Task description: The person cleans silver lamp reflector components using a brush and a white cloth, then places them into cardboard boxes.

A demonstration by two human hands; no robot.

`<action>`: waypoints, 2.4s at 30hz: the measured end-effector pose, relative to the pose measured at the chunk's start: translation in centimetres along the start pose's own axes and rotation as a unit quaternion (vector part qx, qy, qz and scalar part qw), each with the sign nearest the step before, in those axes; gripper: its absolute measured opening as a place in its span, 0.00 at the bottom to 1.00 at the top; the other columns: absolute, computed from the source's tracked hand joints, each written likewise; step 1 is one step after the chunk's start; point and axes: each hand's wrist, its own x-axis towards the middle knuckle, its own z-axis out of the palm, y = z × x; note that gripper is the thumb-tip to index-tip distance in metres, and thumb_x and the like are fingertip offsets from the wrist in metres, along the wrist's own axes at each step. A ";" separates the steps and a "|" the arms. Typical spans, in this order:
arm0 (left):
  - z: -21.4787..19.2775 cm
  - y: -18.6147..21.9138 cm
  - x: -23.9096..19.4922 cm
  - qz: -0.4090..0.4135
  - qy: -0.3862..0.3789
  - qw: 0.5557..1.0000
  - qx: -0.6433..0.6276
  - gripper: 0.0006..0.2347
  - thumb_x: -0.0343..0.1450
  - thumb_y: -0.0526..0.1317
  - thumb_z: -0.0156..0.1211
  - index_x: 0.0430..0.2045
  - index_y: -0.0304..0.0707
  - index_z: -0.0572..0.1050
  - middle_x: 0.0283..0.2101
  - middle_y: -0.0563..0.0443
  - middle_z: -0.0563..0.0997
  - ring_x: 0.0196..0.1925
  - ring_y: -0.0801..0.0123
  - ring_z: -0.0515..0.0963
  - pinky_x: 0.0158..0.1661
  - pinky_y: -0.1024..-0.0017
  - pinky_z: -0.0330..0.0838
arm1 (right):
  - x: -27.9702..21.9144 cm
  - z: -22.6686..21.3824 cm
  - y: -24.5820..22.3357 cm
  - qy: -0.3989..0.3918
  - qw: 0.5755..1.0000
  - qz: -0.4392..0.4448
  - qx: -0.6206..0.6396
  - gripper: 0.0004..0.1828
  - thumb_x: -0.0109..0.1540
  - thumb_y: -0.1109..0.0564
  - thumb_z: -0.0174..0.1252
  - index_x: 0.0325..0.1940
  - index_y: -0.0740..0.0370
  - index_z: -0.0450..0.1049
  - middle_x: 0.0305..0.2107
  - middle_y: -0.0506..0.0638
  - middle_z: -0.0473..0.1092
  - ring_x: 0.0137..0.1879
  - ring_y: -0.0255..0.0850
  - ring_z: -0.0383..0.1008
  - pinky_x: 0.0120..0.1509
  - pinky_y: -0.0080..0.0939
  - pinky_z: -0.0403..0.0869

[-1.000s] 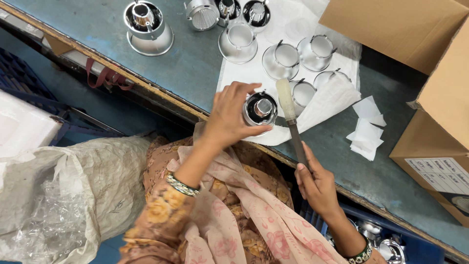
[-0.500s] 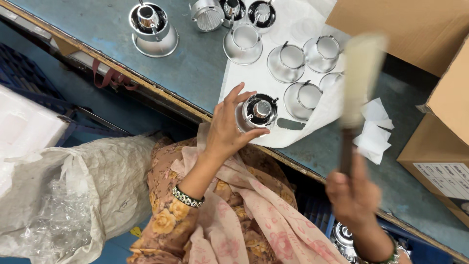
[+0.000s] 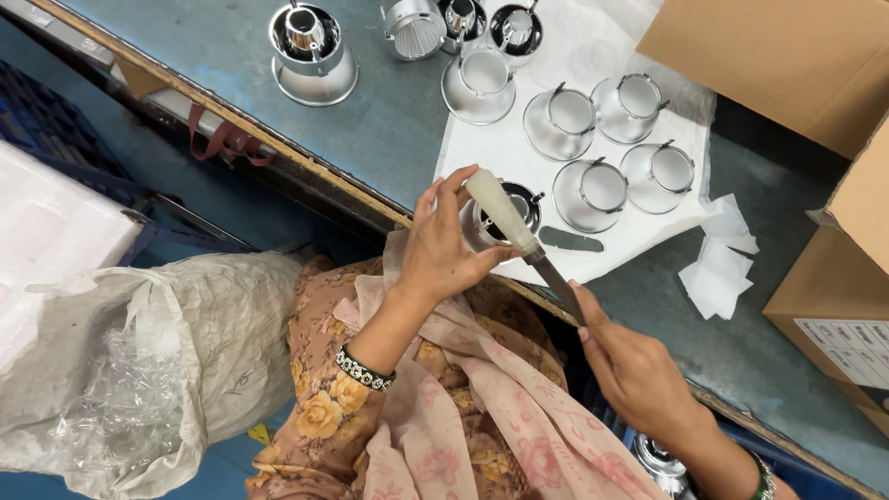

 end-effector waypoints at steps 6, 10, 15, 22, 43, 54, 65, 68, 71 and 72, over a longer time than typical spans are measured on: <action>0.2 -0.2 0.2 0.014 0.003 1.000 0.004 0.43 0.60 0.56 0.77 0.64 0.36 0.57 0.58 0.43 0.78 0.64 0.55 0.77 0.71 0.50 0.48 | -1.0 0.2 0.1 0.043 0.985 0.070 0.153 0.31 0.65 0.60 0.52 0.74 0.58 0.62 0.15 0.48 0.65 0.20 0.35 0.63 0.26 0.36 0.67; -0.7 0.2 0.4 0.024 -0.003 1.000 -0.002 0.38 0.60 0.54 0.78 0.62 0.40 0.65 0.59 0.46 0.78 0.62 0.55 0.78 0.68 0.54 0.54 | -1.8 2.8 0.9 0.134 0.893 0.134 0.409 0.31 0.68 0.62 0.47 0.77 0.63 0.58 0.17 0.45 0.60 0.18 0.29 0.55 0.20 0.30 0.57; -3.8 -0.7 1.3 -0.108 0.093 0.980 -0.137 0.35 0.59 0.49 0.78 0.60 0.41 0.67 0.58 0.46 0.76 0.59 0.58 0.78 0.59 0.62 0.73 | -0.7 3.4 2.0 0.243 0.852 0.088 0.456 0.29 0.69 0.62 0.46 0.77 0.66 0.57 0.18 0.46 0.59 0.17 0.28 0.55 0.17 0.28 0.58; -11.1 -8.1 4.9 -0.075 0.188 0.978 0.040 0.32 0.65 0.46 0.81 0.59 0.36 0.67 0.59 0.40 0.76 0.62 0.55 0.78 0.61 0.63 0.72 | 1.0 3.3 3.5 0.251 0.847 0.083 0.461 0.29 0.70 0.61 0.47 0.76 0.68 0.58 0.19 0.46 0.60 0.17 0.28 0.55 0.18 0.28 0.57; 5.0 -5.1 16.4 -0.037 0.157 0.966 0.200 0.29 0.63 0.51 0.75 0.53 0.39 0.69 0.52 0.43 0.73 0.55 0.50 0.73 0.55 0.52 0.64 | 0.8 6.7 7.0 0.296 0.842 0.091 0.442 0.30 0.71 0.59 0.49 0.76 0.67 0.54 0.20 0.46 0.63 0.19 0.27 0.59 0.19 0.28 0.61; 2.3 -0.2 8.8 0.066 0.082 0.994 0.023 0.25 0.67 0.39 0.75 0.55 0.31 0.68 0.54 0.37 0.77 0.57 0.48 0.79 0.57 0.61 0.74 | 0.9 6.7 6.8 0.288 0.843 0.091 0.445 0.30 0.71 0.58 0.48 0.77 0.67 0.54 0.20 0.45 0.63 0.19 0.27 0.58 0.20 0.27 0.61; 2.2 1.3 4.7 0.049 0.047 0.996 0.060 0.39 0.66 0.55 0.72 0.64 0.29 0.59 0.65 0.36 0.65 0.69 0.44 0.67 0.67 0.43 0.59 | 0.8 6.8 6.7 0.285 0.861 0.069 0.415 0.29 0.71 0.59 0.47 0.76 0.68 0.54 0.19 0.45 0.63 0.18 0.27 0.58 0.20 0.28 0.61; -0.3 -3.4 10.3 -0.009 0.118 0.989 0.094 0.34 0.72 0.54 0.69 0.65 0.32 0.60 0.64 0.30 0.63 0.67 0.37 0.66 0.61 0.49 0.66 | 0.9 7.3 6.9 0.294 0.865 0.063 0.402 0.28 0.71 0.59 0.48 0.76 0.69 0.55 0.20 0.45 0.64 0.19 0.27 0.59 0.20 0.28 0.61; -3.5 -7.6 16.2 0.054 0.171 0.964 0.195 0.20 0.78 0.43 0.66 0.62 0.36 0.67 0.62 0.37 0.69 0.63 0.45 0.71 0.60 0.53 0.67 | 0.7 7.6 6.9 0.296 0.868 0.068 0.392 0.28 0.71 0.59 0.49 0.75 0.69 0.55 0.19 0.45 0.65 0.19 0.27 0.59 0.20 0.28 0.61; -4.3 -8.4 17.7 0.054 0.168 0.950 0.257 0.19 0.75 0.40 0.67 0.59 0.35 0.71 0.59 0.36 0.71 0.59 0.43 0.72 0.54 0.50 0.65 | 0.8 7.6 6.9 0.298 0.869 0.069 0.389 0.28 0.71 0.59 0.49 0.75 0.69 0.56 0.18 0.45 0.65 0.18 0.27 0.59 0.20 0.28 0.61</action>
